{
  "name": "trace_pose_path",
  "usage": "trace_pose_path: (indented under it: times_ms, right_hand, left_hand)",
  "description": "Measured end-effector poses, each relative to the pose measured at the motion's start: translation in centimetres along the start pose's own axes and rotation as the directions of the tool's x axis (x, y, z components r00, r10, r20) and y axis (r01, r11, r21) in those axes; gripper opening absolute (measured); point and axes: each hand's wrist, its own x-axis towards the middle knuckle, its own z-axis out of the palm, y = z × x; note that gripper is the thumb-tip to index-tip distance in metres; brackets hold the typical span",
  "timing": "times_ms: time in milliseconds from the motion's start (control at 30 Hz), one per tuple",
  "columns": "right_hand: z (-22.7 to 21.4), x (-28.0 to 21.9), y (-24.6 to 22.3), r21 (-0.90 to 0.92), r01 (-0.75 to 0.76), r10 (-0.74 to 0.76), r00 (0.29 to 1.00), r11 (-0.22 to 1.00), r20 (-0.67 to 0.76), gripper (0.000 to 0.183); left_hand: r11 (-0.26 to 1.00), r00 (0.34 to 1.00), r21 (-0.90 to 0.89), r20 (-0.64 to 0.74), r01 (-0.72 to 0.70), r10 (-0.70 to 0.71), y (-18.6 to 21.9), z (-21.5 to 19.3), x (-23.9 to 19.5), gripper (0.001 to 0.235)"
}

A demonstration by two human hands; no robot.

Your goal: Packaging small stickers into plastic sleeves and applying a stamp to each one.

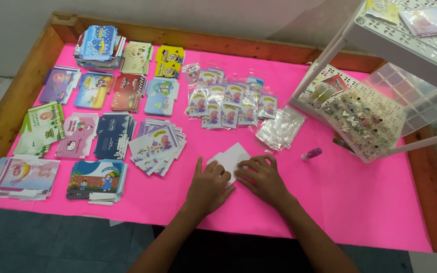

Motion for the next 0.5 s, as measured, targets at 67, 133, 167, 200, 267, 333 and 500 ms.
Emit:
trace_pose_path:
  times_ms: [67, 133, 167, 200, 267, 333, 500]
  right_hand:
    - [0.3, -0.2, 0.0, -0.010, -0.012, 0.012, 1.000, 1.000, -0.026, 0.014]
    - [0.6, -0.3, 0.1, -0.017, -0.018, 0.017, 0.999, 1.000, -0.050, 0.013]
    - [0.7, -0.4, 0.1, -0.031, -0.027, 0.025, 0.998, 0.999, -0.061, 0.012]
    - [0.8, -0.4, 0.1, -0.044, -0.036, 0.033, 0.997, 0.998, -0.072, 0.011]
    - [1.1, -0.5, 0.3, -0.053, -0.050, 0.046, 0.996, 0.997, -0.082, 0.011]
    - [1.2, -0.7, 0.3, -0.063, -0.076, 0.070, 0.993, 0.995, -0.090, 0.011]
    - [-0.1, 0.3, -1.0, 0.033, -0.155, 0.156, 0.986, 0.987, -0.051, 0.007]
  left_hand:
    - [1.000, 1.000, 0.007, 0.008, -0.017, 0.017, 0.1, 0.0, 0.2, 0.026]
    - [1.000, 1.000, 0.015, 0.015, -0.028, 0.027, 0.0, -0.2, 0.3, 0.022]
    - [0.998, 0.999, 0.040, -0.007, -0.047, 0.047, -0.1, -0.3, 0.3, 0.020]
    - [0.996, 0.997, 0.065, -0.029, -0.065, 0.067, -0.2, -0.4, 0.2, 0.019]
    - [0.993, 0.995, 0.092, -0.059, -0.073, 0.078, -0.9, 0.2, -0.2, 0.018]
    - [0.989, 0.992, 0.115, -0.082, -0.088, 0.098, -1.4, 0.7, -0.5, 0.016]
    - [1.000, 0.993, 0.002, -0.118, -0.006, 0.007, -2.5, 1.6, -0.5, 0.014]
